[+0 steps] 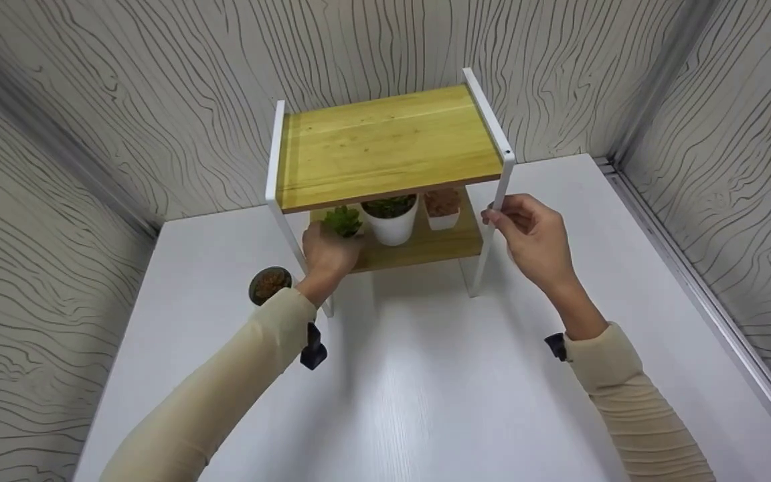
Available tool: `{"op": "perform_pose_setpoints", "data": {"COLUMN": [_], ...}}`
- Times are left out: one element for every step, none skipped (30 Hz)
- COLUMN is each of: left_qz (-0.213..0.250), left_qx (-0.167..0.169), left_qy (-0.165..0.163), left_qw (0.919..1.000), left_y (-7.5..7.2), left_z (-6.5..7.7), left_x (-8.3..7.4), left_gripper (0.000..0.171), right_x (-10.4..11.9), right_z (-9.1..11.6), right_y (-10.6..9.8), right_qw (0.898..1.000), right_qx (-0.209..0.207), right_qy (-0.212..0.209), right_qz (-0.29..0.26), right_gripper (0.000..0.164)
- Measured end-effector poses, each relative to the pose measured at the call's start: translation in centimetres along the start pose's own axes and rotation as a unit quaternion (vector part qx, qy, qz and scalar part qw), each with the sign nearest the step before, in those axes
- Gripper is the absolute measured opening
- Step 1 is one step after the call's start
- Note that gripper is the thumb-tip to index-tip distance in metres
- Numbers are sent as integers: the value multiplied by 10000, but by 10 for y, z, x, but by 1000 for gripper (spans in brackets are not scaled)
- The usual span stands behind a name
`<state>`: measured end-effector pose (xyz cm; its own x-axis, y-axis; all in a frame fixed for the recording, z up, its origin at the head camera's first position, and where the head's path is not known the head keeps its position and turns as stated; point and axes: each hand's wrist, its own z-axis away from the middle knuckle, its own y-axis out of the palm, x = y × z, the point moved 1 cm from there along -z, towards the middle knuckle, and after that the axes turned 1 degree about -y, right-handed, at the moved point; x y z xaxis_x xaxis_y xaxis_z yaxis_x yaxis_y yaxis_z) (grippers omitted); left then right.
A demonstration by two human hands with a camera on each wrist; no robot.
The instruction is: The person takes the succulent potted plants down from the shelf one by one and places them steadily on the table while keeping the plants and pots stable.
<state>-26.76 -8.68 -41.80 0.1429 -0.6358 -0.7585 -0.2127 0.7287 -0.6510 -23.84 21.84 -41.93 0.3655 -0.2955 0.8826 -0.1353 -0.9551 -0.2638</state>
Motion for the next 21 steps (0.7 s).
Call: {"op": "perform_pose_setpoints", "data": {"left_qz": [-19,-39,-74,-100,-171,-217,-238,-264,-289,-299,-309,-305,-277,-263,-244,-213,-180,-151,-132,-114,-96], "left_qx": [3,20,39,55,79,90,112,128,135,141,154,181,206,226,254,280,307,329,356,392,436], "left_qy": [25,40,51,64,20,34,40,57,75,85,78,51,21,-10,-54,-96,-134,-178,-215,-263,-311], "left_qw": [10000,10000,10000,9999,9998,9997,9996,9996,9995,9994,9994,9994,9994,9994,9994,9993,9993,9992,9990,9988,9985], "left_y": [0,-1,-1,-2,-5,-6,-6,-6,-6,-6,-7,-7,-7,-8,-8,-9,-10,-10,-10,-11,-11], "left_z": [1,2,3,5,10,12,13,15,16,17,18,19,19,20,21,21,22,23,24,25,27], "left_x": [-1,-1,-2,-2,-9,-9,-9,-9,-9,-9,-9,-8,-8,-8,-8,-8,-8,-8,-8,-8,-9], "left_gripper": [56,56,56,57,56,55,56,57,58,58,59,60,63,64,65,66,67,67,68,69,70], "right_x": [0,0,0,0,0,0,0,0,0,-1,-1,-1,-1,-1,-1,-2,-2,-2,-2,-3,-4], "right_z": [0,0,-1,-1,-1,-1,-1,-1,-1,-1,-1,-1,-1,-1,-1,-1,-1,-1,-1,0,0], "right_y": [0,0,0,-1,-1,-1,-1,0,0,0,0,0,1,1,1,0,0,0,0,-1,-1], "right_qw": [10000,10000,10000,10000,10000,10000,10000,10000,10000,9999,9999,9999,9999,9999,9999,9999,9999,9999,9998,9999,9998], "right_qx": [0,-2,-4,-6,-10,-7,-9,-6,0,-3,-8,-9,-6,-5,2,-3,5,6,8,-2,-6], "right_qy": [-11,-26,-40,-49,-51,-53,-50,-43,-36,-25,-12,-9,-15,-11,-21,-21,-29,-37,-42,-36,-41], "right_qz": [-2,0,-3,26,47,53,59,67,87,113,114,113,139,147,162,149,155,161,175,163,179], "right_gripper": [20,21,21,22,22,23,23,23,23,23,22,22,22,22,22,22,23,23,24,24,24]}}
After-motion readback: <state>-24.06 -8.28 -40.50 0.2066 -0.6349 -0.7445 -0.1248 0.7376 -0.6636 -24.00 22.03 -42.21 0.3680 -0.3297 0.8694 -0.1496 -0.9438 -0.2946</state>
